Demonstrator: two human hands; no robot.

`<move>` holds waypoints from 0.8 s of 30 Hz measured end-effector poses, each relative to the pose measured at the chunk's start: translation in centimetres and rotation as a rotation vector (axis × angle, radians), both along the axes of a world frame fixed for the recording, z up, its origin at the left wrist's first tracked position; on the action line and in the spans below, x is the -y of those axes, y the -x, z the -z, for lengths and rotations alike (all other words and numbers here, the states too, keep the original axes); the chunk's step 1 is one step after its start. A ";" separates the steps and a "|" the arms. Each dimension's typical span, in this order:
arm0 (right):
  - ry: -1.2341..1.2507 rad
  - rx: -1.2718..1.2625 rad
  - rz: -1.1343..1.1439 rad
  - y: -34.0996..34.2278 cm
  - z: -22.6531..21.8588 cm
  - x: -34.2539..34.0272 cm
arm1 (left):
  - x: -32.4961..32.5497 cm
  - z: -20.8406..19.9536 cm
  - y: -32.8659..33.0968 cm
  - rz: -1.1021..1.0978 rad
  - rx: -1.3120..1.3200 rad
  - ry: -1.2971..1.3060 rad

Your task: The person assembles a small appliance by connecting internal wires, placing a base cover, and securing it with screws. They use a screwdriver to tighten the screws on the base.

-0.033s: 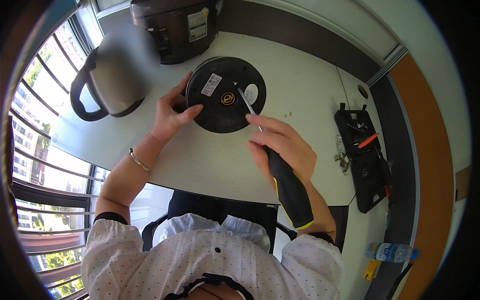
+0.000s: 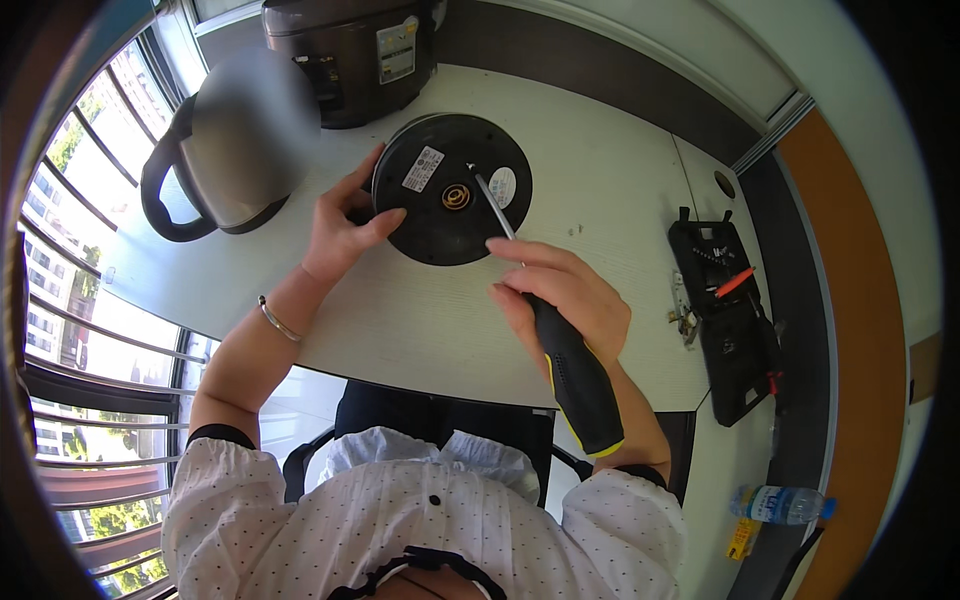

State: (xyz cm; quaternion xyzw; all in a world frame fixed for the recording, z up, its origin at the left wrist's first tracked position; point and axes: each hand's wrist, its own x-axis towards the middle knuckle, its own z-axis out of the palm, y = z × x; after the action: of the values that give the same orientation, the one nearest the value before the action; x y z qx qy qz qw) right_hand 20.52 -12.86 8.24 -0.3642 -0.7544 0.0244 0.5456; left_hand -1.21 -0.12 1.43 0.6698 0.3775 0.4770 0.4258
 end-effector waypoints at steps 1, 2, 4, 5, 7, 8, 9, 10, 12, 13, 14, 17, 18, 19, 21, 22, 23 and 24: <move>0.066 -0.062 -0.017 0.1 0.5 0.3 | 0.0 0.0 0.0 0.000 -0.004 0.005; 0.132 -0.125 -0.034 0.2 0.7 0.5 | 0.0 -0.1 0.0 0.001 -0.009 0.009; 0.151 -0.133 -0.048 0.3 0.6 0.4 | -0.1 0.1 0.1 0.000 0.010 -0.003; 0.160 -0.137 -0.055 0.2 0.6 0.4 | -0.2 0.3 -0.1 0.004 0.034 -0.020; 0.171 -0.153 -0.085 0.2 0.6 0.4 | -0.1 0.2 0.0 0.006 0.038 -0.028; 0.176 -0.161 -0.099 0.2 0.6 0.4 | 0.0 0.0 0.1 0.003 0.018 -0.020; 0.193 -0.183 -0.123 0.3 0.5 0.5 | 0.1 -0.2 0.2 -0.001 -0.002 -0.011; 0.210 -0.206 -0.147 0.4 0.5 0.5 | 0.1 -0.2 0.2 0.009 -0.008 -0.010; 0.235 -0.221 -0.192 0.5 0.4 0.6 | 0.1 -0.2 0.3 0.026 -0.022 -0.006; 0.244 -0.214 -0.214 0.4 0.3 0.6 | 0.0 -0.1 0.4 0.027 -0.028 -0.008; 0.252 -0.207 -0.236 0.3 0.2 0.6 | -0.1 0.1 0.5 0.029 -0.035 -0.010; 0.274 -0.208 -0.265 0.1 -0.3 0.7 | -0.2 0.1 0.5 0.036 -0.025 -0.019; 0.301 -0.233 -0.266 0.0 -0.4 0.8 | -0.2 0.2 0.5 0.040 -0.016 -0.023; 0.327 -0.259 -0.267 0.0 -0.5 0.9 | -0.1 0.1 0.5 0.035 -0.036 -0.022; 0.357 -0.284 -0.261 0.1 -0.8 1.0 | 0.1 -0.2 0.5 0.026 -0.077 -0.020; 0.361 -0.284 -0.254 0.2 -0.9 1.1 | 0.1 -0.1 0.6 0.023 -0.080 -0.019; 0.365 -0.284 -0.247 0.4 -1.1 1.1 | 0.0 -0.1 0.6 0.020 -0.083 -0.018; 0.388 -0.276 -0.215 0.4 -1.5 1.3 | -0.1 0.0 0.5 0.020 -0.085 -0.018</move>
State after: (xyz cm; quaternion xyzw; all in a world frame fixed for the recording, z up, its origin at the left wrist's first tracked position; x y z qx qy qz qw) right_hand 20.07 -14.13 9.77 -0.3730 -0.6882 0.2763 0.5576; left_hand -1.74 -0.02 1.44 0.6969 0.3841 0.4473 0.4084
